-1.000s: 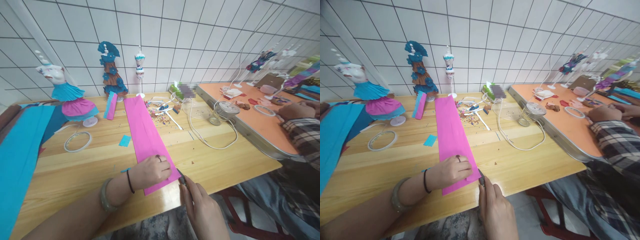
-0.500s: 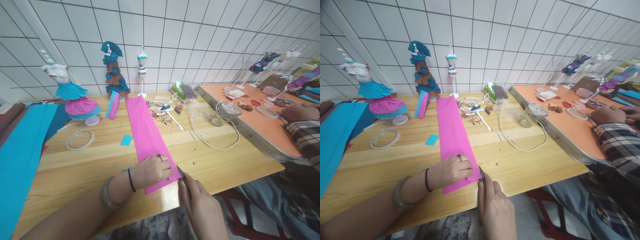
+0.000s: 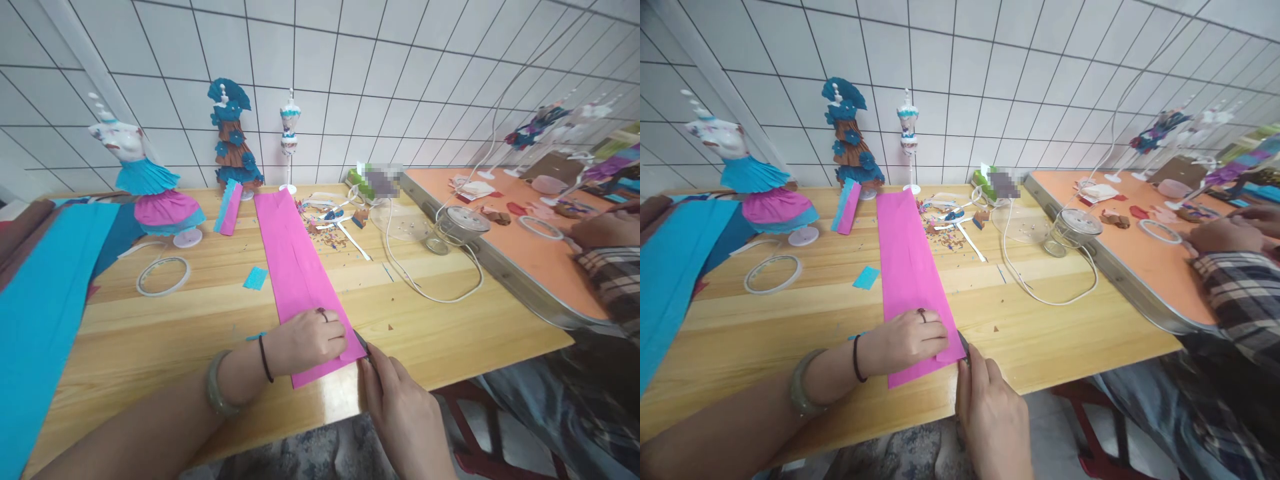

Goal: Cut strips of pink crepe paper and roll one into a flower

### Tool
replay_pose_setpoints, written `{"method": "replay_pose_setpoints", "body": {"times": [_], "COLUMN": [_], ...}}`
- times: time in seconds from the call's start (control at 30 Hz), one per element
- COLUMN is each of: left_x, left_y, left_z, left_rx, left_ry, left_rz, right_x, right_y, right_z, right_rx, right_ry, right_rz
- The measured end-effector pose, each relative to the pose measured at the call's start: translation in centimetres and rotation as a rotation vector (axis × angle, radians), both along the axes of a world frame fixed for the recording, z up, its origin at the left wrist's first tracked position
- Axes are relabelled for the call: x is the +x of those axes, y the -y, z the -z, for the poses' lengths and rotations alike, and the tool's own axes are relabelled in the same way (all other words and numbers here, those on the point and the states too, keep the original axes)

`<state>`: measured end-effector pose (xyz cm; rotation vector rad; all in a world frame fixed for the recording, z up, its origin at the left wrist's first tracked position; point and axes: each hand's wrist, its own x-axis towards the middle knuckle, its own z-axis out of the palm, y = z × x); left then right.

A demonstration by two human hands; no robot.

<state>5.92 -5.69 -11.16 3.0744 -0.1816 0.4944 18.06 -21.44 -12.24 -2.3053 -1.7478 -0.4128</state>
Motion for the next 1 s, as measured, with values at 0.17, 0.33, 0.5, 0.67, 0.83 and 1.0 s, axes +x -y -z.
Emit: {"method": "replay_pose_setpoints", "body": {"times": [0.17,0.33,0.5,0.67,0.83,1.0], "left_x": [0.01,-0.04,-0.05,-0.02,0.03,0.00], "left_y": [0.04,0.07,0.01,0.06,0.06,0.02], "left_z": [0.05,0.13,0.19,0.23,0.21,0.12], "left_rx": [-0.003,0.005,0.011,0.024,0.004,0.007], "left_ry": [0.003,0.005,0.002,0.002,0.008,0.002], "left_rz": [-0.006,-0.002,0.004,-0.007,0.003,0.003], "right_x": [-0.03,-0.04,0.12,0.05,-0.14,-0.08], "right_y": [0.13,-0.25,-0.74,-0.43,-0.42,-0.80], "right_z": [0.02,-0.01,0.23,-0.09,-0.34,-0.08], "right_rx": [0.007,-0.003,0.026,0.018,0.001,-0.020], "right_ry": [-0.020,-0.035,-0.042,-0.041,-0.039,-0.036], "right_rz": [0.002,0.011,0.008,-0.018,-0.012,0.012]}}
